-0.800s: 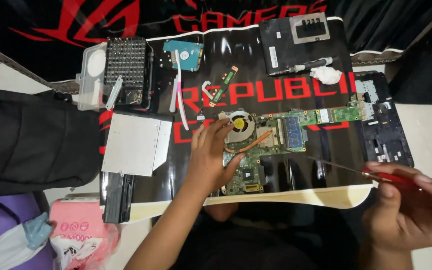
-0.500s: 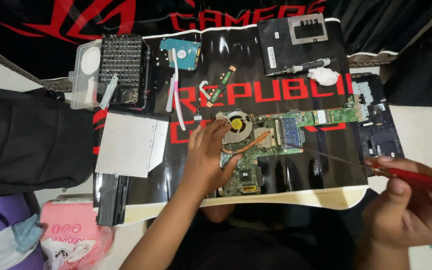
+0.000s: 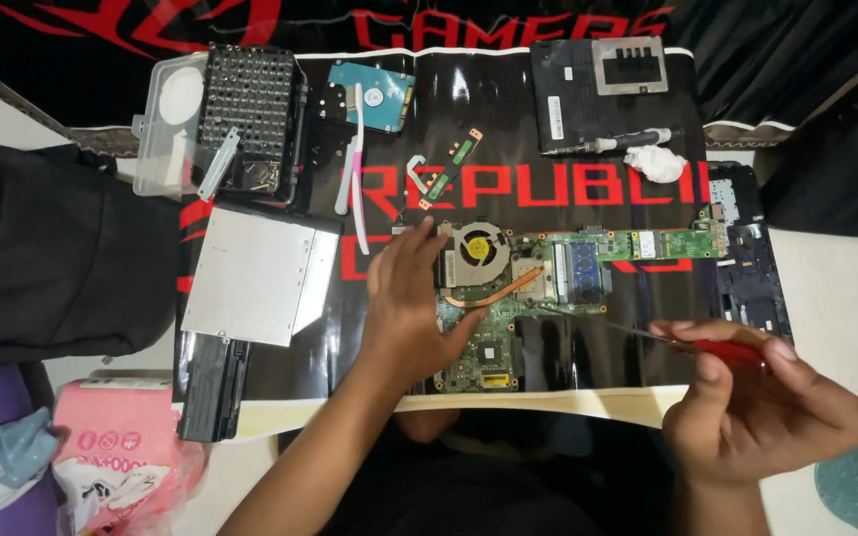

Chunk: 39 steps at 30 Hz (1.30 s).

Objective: The person is repairing a laptop by handling its internal components. They use a screwdriver to adjust parts on the motherboard, lift and inspect the motherboard, and wipe a metal plate with a cloth.

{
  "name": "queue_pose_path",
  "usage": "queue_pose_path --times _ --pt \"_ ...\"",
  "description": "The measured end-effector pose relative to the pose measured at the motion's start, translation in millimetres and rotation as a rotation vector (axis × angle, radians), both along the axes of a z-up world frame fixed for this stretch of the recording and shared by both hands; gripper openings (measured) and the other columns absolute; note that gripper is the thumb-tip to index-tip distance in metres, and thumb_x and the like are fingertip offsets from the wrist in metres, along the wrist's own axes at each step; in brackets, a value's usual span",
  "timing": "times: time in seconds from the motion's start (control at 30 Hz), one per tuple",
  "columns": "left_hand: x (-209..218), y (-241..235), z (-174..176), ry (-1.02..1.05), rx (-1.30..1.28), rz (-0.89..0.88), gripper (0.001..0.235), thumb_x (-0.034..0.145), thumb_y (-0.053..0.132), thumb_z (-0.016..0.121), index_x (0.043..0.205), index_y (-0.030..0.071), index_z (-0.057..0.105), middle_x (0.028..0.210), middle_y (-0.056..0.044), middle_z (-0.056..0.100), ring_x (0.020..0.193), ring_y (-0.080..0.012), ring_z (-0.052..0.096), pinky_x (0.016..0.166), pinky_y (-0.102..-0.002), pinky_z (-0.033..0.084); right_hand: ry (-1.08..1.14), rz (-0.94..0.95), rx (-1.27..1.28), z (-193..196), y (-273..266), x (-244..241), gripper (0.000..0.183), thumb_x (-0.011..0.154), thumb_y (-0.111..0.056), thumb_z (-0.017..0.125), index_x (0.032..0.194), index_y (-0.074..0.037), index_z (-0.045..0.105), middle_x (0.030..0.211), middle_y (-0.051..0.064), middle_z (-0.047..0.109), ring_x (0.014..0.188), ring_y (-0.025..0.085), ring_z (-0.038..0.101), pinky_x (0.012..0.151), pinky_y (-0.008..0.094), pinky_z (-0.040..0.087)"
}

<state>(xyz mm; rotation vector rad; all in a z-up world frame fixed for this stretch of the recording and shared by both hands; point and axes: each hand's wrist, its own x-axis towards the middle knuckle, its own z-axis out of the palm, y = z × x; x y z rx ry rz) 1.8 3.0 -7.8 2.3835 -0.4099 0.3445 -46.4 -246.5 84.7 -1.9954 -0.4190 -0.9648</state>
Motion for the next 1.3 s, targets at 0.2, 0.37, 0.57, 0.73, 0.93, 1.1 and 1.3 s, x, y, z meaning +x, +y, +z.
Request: queue_pose_path --times 0.2,0.37,0.57,0.73,0.93,1.1,1.3 --pt "0.8 -1.3 3.2 -0.118 0.007 -0.004 0.081 0.091 0.045 0.081 0.145 -0.005 0.045 0.154 -0.024 0.047 0.147 -0.0417 0.044 0.121 -0.064 0.032 0.024 0.034 0.009 -1.5 1.0 1.9 0.036 0.105 0.011 0.048 0.129 -0.004 0.025 0.090 0.037 0.050 0.080 0.042 0.065 0.077 0.056 0.065" --pt "1.4 -2.0 1.5 -0.090 0.002 0.005 0.080 0.090 0.045 0.081 0.143 -0.003 0.046 0.154 -0.023 0.047 0.146 -0.0420 0.044 0.118 -0.064 0.032 0.024 0.037 0.009 -4.8 0.1 3.7 0.036 0.106 0.010 0.049 0.129 -0.004 0.025 0.092 0.035 0.050 0.080 0.041 0.065 0.077 0.056 0.066" --pt "1.6 -1.2 4.0 -0.058 -0.002 -0.001 0.079 0.091 0.044 0.079 0.145 -0.002 0.044 0.154 -0.022 0.046 0.146 -0.0419 0.043 0.119 -0.065 0.031 0.042 0.040 0.018 -10.2 -0.2 5.4 0.036 0.106 0.009 0.049 0.129 -0.005 0.025 0.101 0.033 0.046 0.080 0.040 0.065 0.076 0.057 0.066" --pt "2.4 -0.8 0.3 -0.057 0.013 0.008 0.081 0.089 0.046 0.080 0.145 -0.002 0.044 0.155 -0.021 0.046 0.145 -0.0407 0.044 0.119 -0.064 0.032 0.052 0.041 0.054 -11.4 2.9 8.0 0.035 0.105 0.007 0.050 0.126 -0.006 0.025 0.091 0.032 0.046 0.079 0.040 0.065 0.076 0.058 0.066" --pt "1.9 -0.8 0.0 -0.090 0.001 0.019 0.080 0.090 0.045 0.079 0.146 -0.001 0.044 0.155 -0.021 0.047 0.144 -0.0403 0.047 0.118 -0.062 0.034 0.075 0.067 0.039 -9.0 2.0 10.8 0.036 0.107 0.009 0.049 0.128 -0.006 0.024 0.099 0.032 0.045 0.081 0.041 0.065 0.078 0.057 0.066" --pt "1.6 -0.9 6.2 -0.095 -0.007 0.014 0.077 0.092 0.045 0.078 0.145 -0.001 0.045 0.153 -0.021 0.049 0.143 -0.0404 0.048 0.118 -0.061 0.035 0.042 0.137 -0.005 -10.4 -3.3 13.5 0.039 0.106 0.014 0.049 0.131 -0.004 0.027 0.107 0.035 0.048 0.087 0.043 0.067 0.082 0.056 0.067" --pt "0.4 -0.7 2.9 -0.082 -0.004 0.009 0.083 0.090 0.044 0.082 0.146 -0.003 0.043 0.154 -0.021 0.047 0.144 -0.0413 0.046 0.119 -0.064 0.033 0.000 0.152 0.034 -9.1 0.7 11.6 0.041 0.103 0.015 0.050 0.134 -0.002 0.028 0.100 0.039 0.049 0.087 0.043 0.067 0.081 0.058 0.068"
